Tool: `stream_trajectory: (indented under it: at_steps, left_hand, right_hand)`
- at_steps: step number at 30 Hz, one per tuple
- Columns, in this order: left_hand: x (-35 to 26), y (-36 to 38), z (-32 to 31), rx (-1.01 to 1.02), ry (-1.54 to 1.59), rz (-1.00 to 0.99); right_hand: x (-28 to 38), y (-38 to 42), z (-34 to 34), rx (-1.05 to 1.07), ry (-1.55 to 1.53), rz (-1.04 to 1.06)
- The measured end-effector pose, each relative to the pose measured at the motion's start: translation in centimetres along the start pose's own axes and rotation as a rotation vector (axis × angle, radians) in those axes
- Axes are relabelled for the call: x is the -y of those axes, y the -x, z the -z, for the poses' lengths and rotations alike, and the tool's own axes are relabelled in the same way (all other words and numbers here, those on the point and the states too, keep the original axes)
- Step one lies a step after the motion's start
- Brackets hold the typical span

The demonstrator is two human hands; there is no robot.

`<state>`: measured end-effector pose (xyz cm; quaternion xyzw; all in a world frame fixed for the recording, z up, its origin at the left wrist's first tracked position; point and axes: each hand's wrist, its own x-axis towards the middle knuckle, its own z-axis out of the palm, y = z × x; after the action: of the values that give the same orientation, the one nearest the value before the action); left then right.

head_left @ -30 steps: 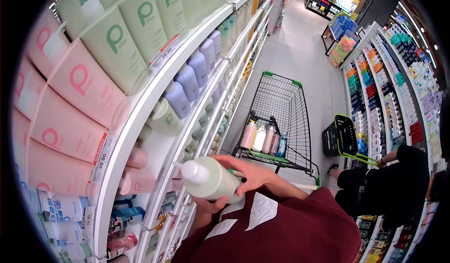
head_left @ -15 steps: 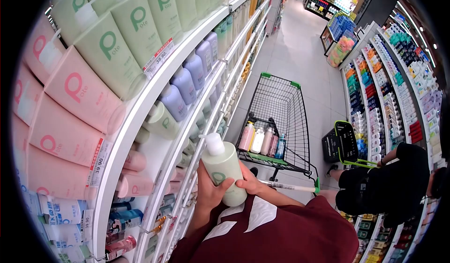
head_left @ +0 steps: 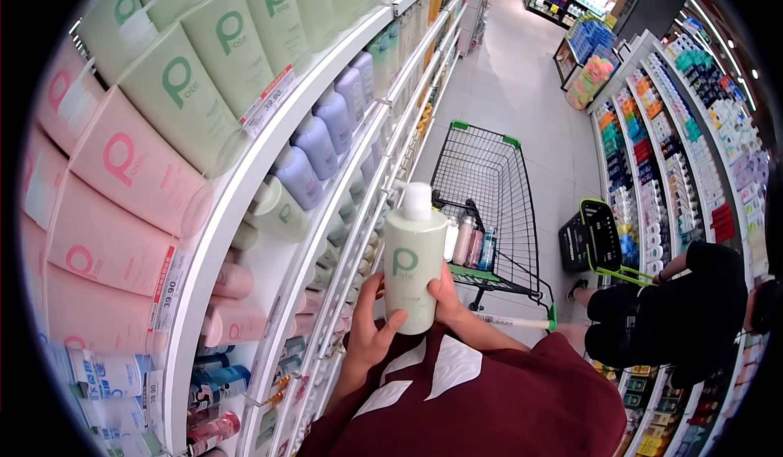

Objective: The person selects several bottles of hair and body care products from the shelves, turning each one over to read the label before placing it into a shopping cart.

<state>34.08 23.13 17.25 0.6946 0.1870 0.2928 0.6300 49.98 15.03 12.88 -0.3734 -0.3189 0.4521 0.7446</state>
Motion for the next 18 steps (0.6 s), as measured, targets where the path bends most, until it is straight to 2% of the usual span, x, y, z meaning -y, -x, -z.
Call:
stream_trajectory:
  at_steps: [7, 18]
  left_hand:
    - [0.9, 0.7, -0.5, 0.058, 0.114, 0.109]
    - [1.0, 0.4, -0.9, 0.071, 0.158, 0.099]
  right_hand:
    - [1.1, -0.1, 0.5, -0.090, -0.075, 0.037]
    - [1.3, 0.3, 0.9, -0.069, -0.144, 0.028]
